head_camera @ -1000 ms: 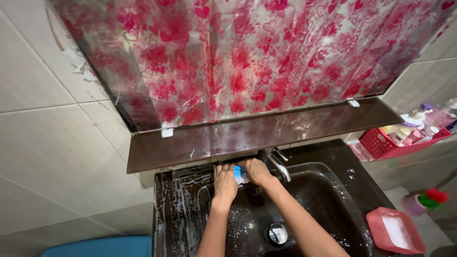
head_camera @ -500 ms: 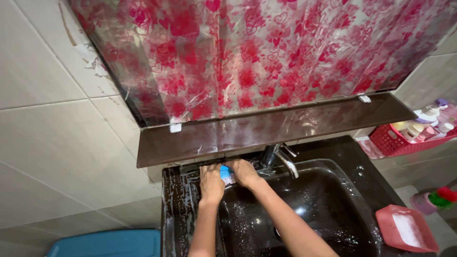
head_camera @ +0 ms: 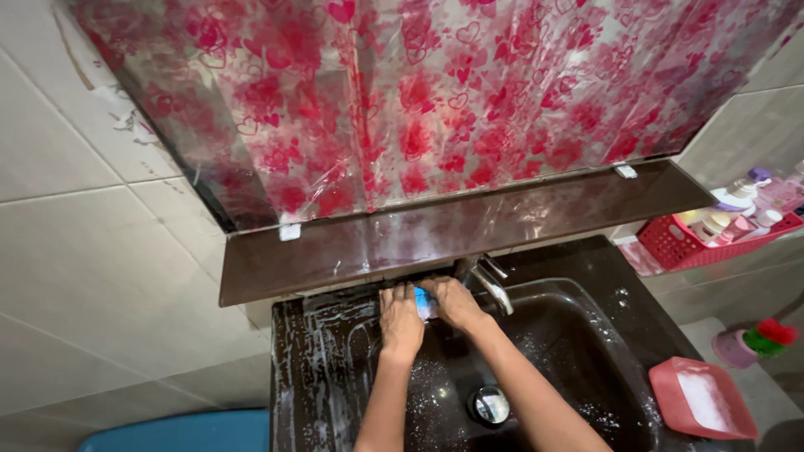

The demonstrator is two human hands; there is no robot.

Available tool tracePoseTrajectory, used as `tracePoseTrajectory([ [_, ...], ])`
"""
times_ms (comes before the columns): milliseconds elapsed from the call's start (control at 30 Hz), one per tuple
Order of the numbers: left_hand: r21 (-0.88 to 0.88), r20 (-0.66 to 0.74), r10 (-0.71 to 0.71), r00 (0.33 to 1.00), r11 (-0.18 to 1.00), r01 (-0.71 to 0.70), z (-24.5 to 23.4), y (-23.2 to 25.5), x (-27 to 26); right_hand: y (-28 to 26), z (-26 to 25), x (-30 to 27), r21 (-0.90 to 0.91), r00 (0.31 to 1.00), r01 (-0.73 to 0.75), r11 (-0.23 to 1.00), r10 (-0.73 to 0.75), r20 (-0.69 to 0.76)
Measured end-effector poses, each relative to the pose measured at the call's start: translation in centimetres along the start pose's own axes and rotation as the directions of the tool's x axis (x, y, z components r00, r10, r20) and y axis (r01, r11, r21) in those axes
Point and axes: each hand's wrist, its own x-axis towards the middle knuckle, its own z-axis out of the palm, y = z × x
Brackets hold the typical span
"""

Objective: The person scrubs a dark brown bathroom sink and the surrounding countertop using a blue sponge and soap. They wipe the sink basin, the faucet, and the edges of the counter, then rinse the sponge under running water.

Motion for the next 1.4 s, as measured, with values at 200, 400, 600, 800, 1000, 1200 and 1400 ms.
tracePoseTrajectory([
  [200,-0.027,-0.032,0.037,0.999,0.999,-0.038,-2.4,-0.3,-2.0,-2.8,-0.3,-0.7,0.066,0.997,0.047,0.997,-0.043,-0.067],
  [400,-0.092,-0.201,-0.01,0.979,0.996,-0.009,-4.0,-0.7,-7.4,-7.2,0.8,-3.9,0.006,0.963,0.148,0.989,-0.142,-0.228],
  [600,-0.08,-0.212,0.059,0.975,0.994,-0.078,-3.7,1.1,-8.1,-6.4,0.1,-4.9,0.008,0.958,0.132,0.991,-0.126,-0.259],
  [800,0.087,0.113,0.062,0.992,0.994,-0.072,-1.7,4.7,-6.6,-2.9,-2.3,-6.3,0.029,0.972,0.038,0.999,-0.03,-0.235],
  [1000,0.104,0.186,0.043,0.982,0.993,-0.063,-0.2,6.9,-6.9,-0.2,-2.5,-7.2,0.056,0.957,0.093,0.994,-0.074,-0.279],
  [1200,0.136,0.058,0.111,0.992,0.984,-0.118,0.3,4.6,-6.4,-1.8,-2.3,-6.6,0.009,0.963,0.049,0.999,-0.045,-0.264],
  [1400,0.055,-0.001,0.041,0.999,0.998,-0.041,-1.8,-0.3,-4.4,-4.4,-0.3,-3.1,0.017,0.954,0.133,0.991,-0.124,-0.272],
])
